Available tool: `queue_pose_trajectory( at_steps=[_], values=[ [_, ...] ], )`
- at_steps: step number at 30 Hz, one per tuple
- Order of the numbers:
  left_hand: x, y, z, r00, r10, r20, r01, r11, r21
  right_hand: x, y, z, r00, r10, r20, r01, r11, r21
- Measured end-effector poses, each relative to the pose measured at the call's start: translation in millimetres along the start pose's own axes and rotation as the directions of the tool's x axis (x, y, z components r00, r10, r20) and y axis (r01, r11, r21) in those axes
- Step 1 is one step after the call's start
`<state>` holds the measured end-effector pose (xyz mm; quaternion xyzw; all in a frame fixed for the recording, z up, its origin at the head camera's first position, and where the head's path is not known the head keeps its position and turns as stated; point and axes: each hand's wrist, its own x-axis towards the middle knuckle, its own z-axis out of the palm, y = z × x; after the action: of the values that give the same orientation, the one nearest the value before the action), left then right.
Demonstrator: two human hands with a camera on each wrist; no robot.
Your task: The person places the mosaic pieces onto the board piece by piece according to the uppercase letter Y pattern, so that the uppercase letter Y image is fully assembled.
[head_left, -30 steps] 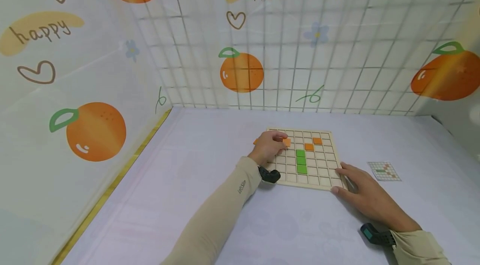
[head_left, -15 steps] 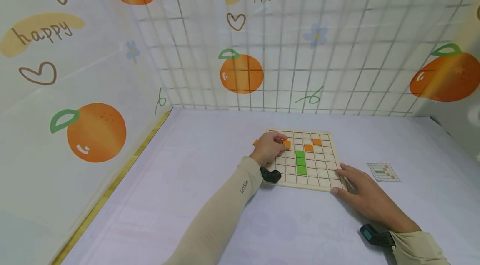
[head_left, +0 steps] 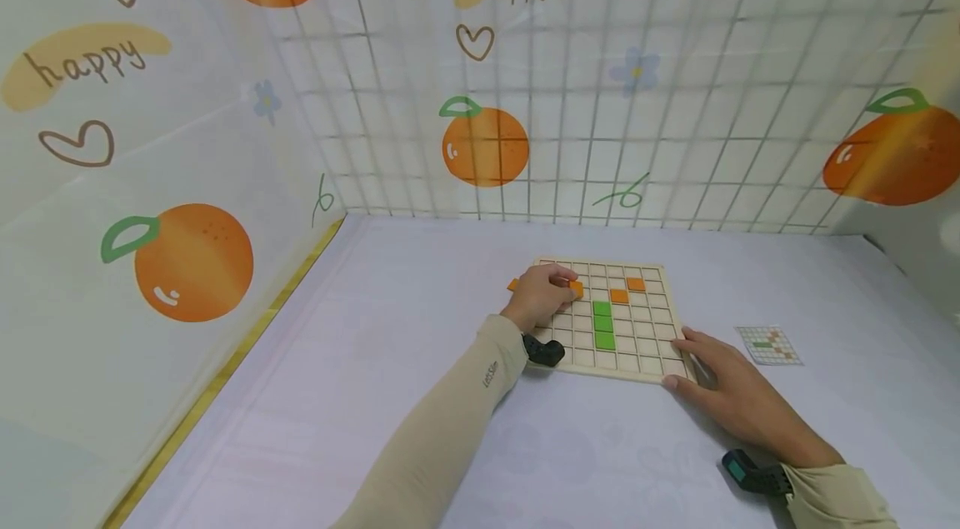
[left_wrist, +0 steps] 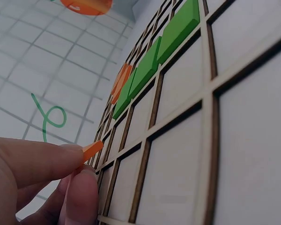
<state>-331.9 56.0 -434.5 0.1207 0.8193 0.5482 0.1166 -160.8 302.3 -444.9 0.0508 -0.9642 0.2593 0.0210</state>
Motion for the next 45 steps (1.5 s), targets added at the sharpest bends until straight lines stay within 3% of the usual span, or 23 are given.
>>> queue_pose_trajectory(
  at_steps=[5,9,13,23,36,45],
  values=[
    [-0.2,1.3,0.3,1.0,0.005,0.004,-0.005,1.0,0.003,-0.2,-0.8,-0.7,1.0,0.0,-0.002,0.0,1.0,-0.002],
    [-1.5,2.2,1.9,0.998,0.053,-0.02,-0.05,0.993,0.11,-0.7,-1.5,-1.0,1.0,-0.002,-0.003,0.002,1.0,0.004],
    [-2.5,2.5,2.8,0.992,0.117,-0.036,-0.104,0.961,0.254,-0.9,-1.8,-1.1,1.0,-0.002,0.0,0.002,1.0,0.014],
    [-1.8,6.2,4.2,0.987,0.163,-0.005,-0.146,0.897,0.416,-1.0,-3.1,-0.2,1.0,0.006,0.009,-0.007,1.0,0.023],
    [-7.2,11.7,6.7,0.989,0.144,-0.013,-0.122,0.875,0.469,1.4,0.0,0.0,1.0,0.009,0.0,-0.009,1.0,0.013],
    [-8.3,10.7,7.6,0.991,0.132,-0.018,-0.11,0.889,0.445,0.9,-1.3,0.4,1.0,0.008,0.003,-0.008,1.0,0.01]
  ],
)
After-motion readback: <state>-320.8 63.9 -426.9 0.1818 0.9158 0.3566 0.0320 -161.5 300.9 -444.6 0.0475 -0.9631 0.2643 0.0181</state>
